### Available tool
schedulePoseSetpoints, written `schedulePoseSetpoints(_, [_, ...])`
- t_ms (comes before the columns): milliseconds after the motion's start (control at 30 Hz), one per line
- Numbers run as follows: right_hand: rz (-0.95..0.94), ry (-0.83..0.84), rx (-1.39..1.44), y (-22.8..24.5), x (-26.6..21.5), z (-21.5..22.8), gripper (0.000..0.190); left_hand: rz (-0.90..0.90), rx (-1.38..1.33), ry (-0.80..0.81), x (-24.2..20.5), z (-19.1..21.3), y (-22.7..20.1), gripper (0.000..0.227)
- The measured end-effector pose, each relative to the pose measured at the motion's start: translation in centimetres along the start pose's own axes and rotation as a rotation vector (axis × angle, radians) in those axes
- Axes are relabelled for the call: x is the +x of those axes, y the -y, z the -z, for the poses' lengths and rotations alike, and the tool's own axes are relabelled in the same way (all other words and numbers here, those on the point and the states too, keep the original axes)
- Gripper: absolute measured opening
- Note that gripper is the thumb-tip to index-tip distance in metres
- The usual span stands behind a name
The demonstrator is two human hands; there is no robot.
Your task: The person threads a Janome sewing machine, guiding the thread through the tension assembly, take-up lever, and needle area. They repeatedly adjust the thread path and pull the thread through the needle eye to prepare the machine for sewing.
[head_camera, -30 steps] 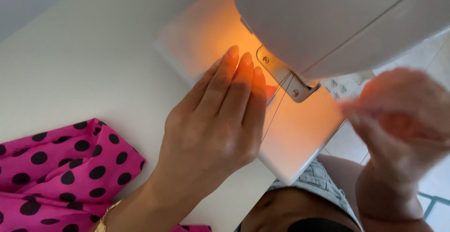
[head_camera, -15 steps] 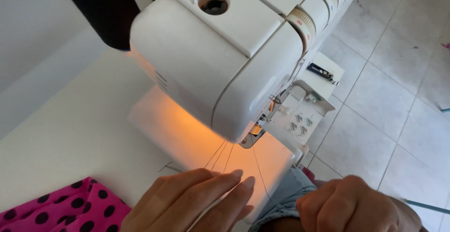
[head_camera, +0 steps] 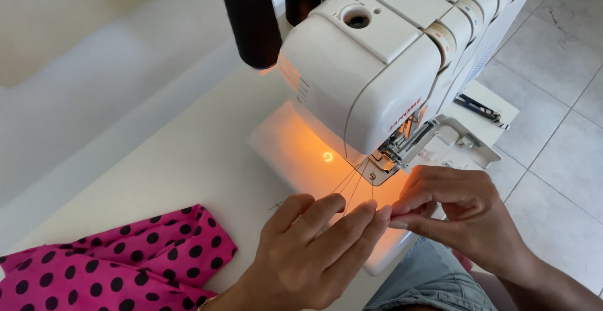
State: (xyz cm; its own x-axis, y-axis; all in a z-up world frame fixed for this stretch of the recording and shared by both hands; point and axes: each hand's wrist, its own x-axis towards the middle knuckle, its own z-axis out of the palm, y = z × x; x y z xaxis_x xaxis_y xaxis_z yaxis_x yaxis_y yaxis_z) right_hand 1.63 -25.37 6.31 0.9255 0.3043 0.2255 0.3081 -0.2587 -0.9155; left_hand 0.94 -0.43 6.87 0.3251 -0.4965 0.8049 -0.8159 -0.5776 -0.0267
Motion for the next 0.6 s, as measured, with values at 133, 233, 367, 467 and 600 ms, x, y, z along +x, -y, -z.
schedulePoseSetpoints(133, [-0.034,0.027,0.006,0.1,-0.2,-0.1,0.011,0.001,-0.019,-0.007,-0.2,0.3,0.0,0.013])
schedulePoseSetpoints(233, [0.018,-0.054,-0.118,0.9,-0.9,-0.9,0.019,0.083,-0.073,-0.005,0.1,0.6,0.2,0.013])
schedulePoseSetpoints(367, [0.283,-0.174,-0.33,0.5,-1.4,-2.3,0.032,0.152,-0.133,-0.046,0.0,0.2,0.0,0.018])
schedulePoseSetpoints(467, [0.73,-0.209,-0.551,-0.7,-0.8,-2.1,0.02,0.218,-0.219,-0.003,-0.3,0.1,0.0,0.019])
schedulePoseSetpoints(600, [0.846,-0.234,-0.689,-0.9,-0.6,-1.4,0.013,0.294,-0.333,0.03,-0.7,-0.1,0.1,0.019])
